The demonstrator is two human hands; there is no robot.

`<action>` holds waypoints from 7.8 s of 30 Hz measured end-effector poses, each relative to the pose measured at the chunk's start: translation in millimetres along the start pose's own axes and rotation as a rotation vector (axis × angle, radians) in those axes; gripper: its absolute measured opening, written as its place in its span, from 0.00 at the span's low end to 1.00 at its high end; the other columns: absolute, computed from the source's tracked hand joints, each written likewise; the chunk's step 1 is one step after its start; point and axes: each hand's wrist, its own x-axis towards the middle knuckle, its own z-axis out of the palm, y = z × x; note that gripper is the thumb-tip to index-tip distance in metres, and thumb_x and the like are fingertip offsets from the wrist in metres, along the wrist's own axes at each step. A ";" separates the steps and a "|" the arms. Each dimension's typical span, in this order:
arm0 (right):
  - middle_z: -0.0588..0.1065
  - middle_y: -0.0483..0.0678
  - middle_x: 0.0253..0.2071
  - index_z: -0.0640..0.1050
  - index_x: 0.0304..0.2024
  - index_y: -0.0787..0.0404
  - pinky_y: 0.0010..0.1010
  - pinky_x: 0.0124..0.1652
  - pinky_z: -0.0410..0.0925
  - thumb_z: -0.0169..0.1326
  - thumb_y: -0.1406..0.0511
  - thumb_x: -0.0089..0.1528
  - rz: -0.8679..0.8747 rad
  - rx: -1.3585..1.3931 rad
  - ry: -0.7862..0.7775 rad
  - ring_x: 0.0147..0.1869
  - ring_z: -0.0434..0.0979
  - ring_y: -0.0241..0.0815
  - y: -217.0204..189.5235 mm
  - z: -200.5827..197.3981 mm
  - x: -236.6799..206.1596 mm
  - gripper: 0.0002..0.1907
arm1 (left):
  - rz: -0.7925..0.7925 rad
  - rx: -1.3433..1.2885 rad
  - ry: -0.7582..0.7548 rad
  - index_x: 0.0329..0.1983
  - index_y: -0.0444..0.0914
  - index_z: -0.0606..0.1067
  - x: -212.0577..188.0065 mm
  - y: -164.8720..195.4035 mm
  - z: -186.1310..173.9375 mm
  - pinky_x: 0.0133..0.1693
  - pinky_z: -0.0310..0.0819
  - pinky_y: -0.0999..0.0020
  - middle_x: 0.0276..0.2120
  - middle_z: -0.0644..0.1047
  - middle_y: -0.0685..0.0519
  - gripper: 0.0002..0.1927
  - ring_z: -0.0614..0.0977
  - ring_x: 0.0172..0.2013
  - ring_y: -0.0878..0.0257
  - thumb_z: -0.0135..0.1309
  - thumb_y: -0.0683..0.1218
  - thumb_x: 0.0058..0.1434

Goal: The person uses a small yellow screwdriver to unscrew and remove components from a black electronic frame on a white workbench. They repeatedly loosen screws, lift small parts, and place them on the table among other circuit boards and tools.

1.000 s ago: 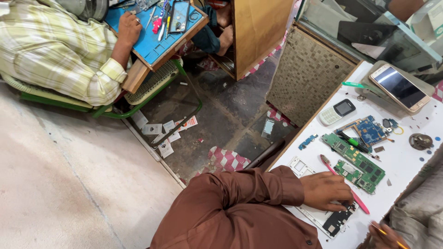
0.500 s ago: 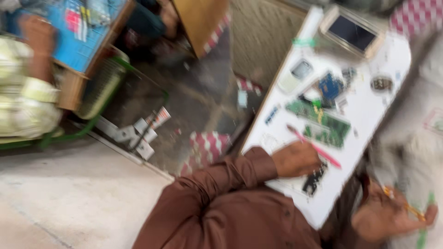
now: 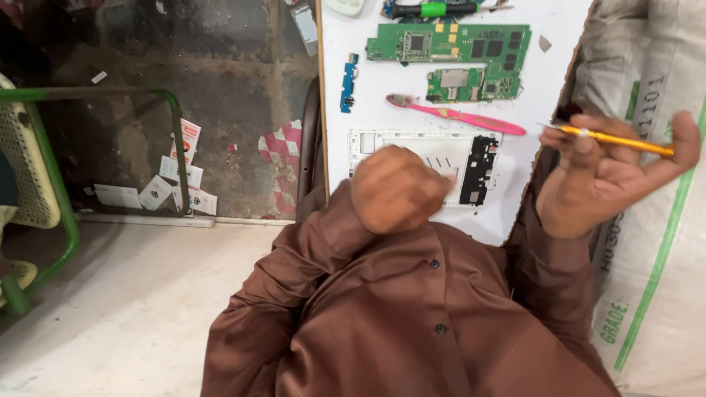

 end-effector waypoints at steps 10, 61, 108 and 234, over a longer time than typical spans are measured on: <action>0.73 0.70 0.50 0.53 0.56 0.61 0.45 0.55 0.79 0.48 0.81 0.70 -0.234 -0.126 -0.367 0.57 0.80 0.56 -24.4 16.9 17.9 0.22 | -0.503 0.102 0.137 0.49 0.35 0.75 -7.0 22.5 8.3 0.37 0.75 0.66 0.40 0.79 0.49 0.10 0.80 0.38 0.58 0.61 0.34 0.67; 0.72 0.67 0.55 0.55 0.59 0.62 0.40 0.61 0.76 0.49 0.84 0.71 -0.229 -0.126 -0.478 0.63 0.79 0.56 -2.7 -116.4 -72.1 0.23 | -0.357 0.592 -0.186 0.52 0.43 0.77 -99.7 116.6 140.7 0.61 0.51 0.53 0.53 0.76 0.60 0.12 0.75 0.55 0.62 0.67 0.48 0.70; 0.77 0.67 0.48 0.51 0.58 0.61 0.33 0.47 0.79 0.51 0.76 0.72 -0.210 -0.274 -0.361 0.46 0.84 0.51 -62.3 -170.3 -117.5 0.24 | -0.311 0.374 -0.303 0.48 0.48 0.78 -72.9 185.3 163.3 0.59 0.51 0.55 0.46 0.77 0.64 0.14 0.78 0.51 0.66 0.70 0.43 0.64; 0.71 0.60 0.50 0.47 0.76 0.42 0.46 0.53 0.79 0.41 0.82 0.72 -0.459 -0.378 -0.190 0.50 0.78 0.55 -19.5 -200.2 -197.2 0.40 | -0.075 0.242 -0.544 0.58 0.42 0.77 -107.4 195.0 182.9 0.40 0.67 0.63 0.36 0.70 0.55 0.19 0.74 0.38 0.60 0.65 0.52 0.68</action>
